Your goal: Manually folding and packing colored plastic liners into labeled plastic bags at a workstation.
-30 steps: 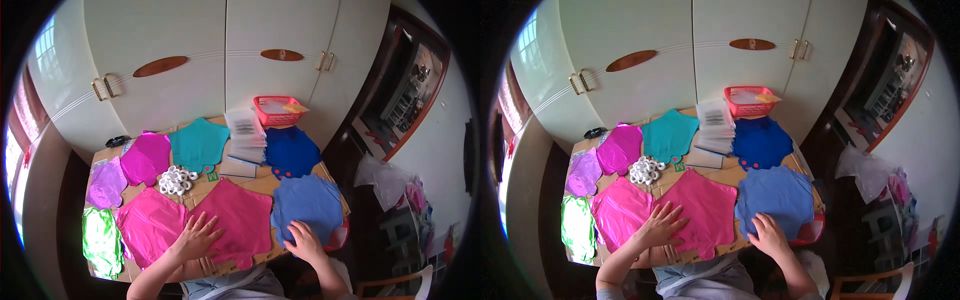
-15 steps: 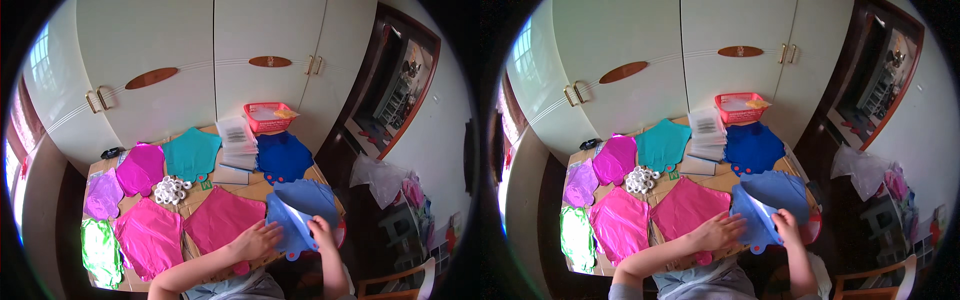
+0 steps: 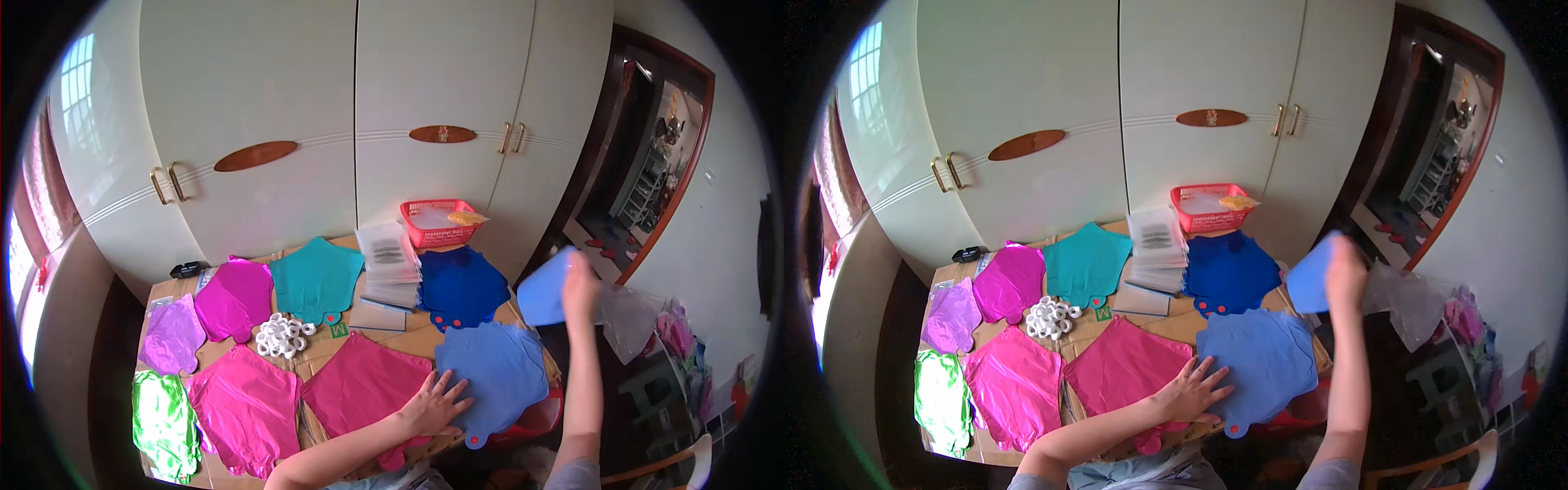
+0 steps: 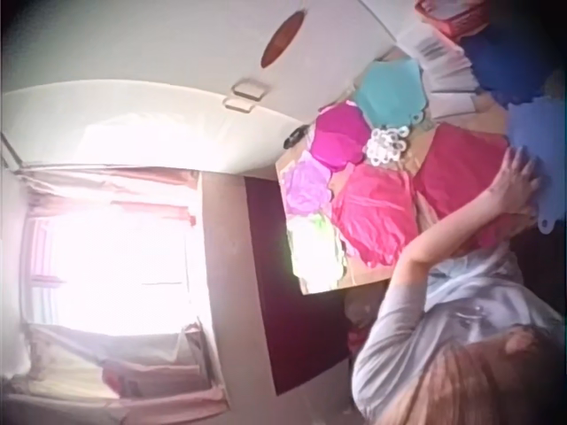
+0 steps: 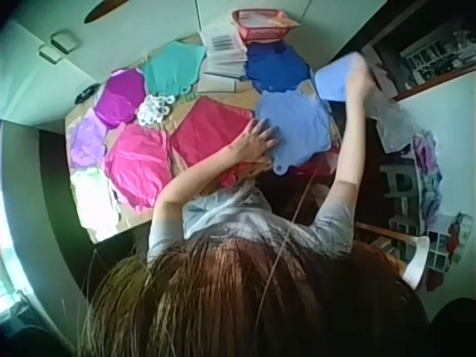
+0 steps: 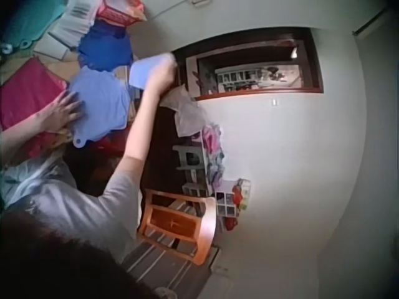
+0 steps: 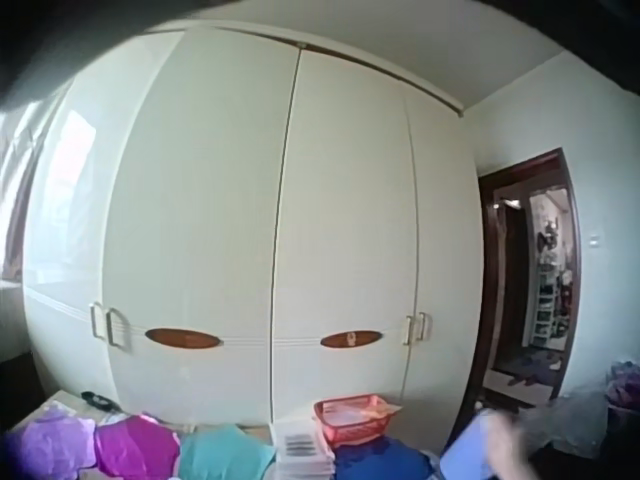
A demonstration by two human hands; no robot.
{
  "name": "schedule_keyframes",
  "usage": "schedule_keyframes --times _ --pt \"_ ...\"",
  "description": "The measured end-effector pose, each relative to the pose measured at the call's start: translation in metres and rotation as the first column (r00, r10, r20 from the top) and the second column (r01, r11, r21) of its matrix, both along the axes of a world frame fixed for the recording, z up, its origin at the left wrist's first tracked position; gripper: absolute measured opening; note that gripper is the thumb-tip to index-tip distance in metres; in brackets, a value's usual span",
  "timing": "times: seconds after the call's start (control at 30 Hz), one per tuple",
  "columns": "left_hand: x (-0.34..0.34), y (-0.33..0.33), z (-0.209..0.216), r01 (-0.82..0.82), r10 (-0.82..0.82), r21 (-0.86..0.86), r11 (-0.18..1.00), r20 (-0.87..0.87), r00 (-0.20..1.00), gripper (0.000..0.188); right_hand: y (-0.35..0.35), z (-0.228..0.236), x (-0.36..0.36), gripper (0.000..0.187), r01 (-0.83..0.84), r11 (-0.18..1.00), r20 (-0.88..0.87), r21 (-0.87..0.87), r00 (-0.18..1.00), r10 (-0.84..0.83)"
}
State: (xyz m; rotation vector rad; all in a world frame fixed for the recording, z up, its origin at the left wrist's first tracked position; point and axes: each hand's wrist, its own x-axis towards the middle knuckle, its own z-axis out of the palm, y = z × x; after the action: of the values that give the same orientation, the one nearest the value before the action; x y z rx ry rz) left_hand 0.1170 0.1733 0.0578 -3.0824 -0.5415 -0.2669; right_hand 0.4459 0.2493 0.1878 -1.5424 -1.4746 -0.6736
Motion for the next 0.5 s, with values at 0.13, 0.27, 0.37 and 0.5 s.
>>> schedule_keyframes --times 0.13,0.27,0.37,0.5 --pt "0.01 0.001 -0.003 0.023 -0.023 -0.042 0.999 0.006 1.0 0.073 0.063 -0.055 -0.056 0.009 -0.316 0.921 0.296 -0.227 0.879 0.374" --pt "-0.003 0.006 -0.01 -0.045 0.052 -0.139 0.989 0.044 0.998 0.073 0.092 -0.113 -0.133 0.013 -0.397 0.799 0.209 -0.452 0.823 0.527" --pt "-0.004 0.007 -0.004 -0.019 0.023 -0.184 0.983 0.022 0.999 0.073 0.088 -0.121 -0.147 0.018 -0.371 0.753 0.164 -0.544 0.832 0.529" --pt "-0.005 0.017 0.013 -0.017 0.033 -0.212 0.977 0.073 0.997 0.068 0.102 -0.143 -0.136 0.018 -0.338 0.734 0.068 -0.589 0.884 0.462"
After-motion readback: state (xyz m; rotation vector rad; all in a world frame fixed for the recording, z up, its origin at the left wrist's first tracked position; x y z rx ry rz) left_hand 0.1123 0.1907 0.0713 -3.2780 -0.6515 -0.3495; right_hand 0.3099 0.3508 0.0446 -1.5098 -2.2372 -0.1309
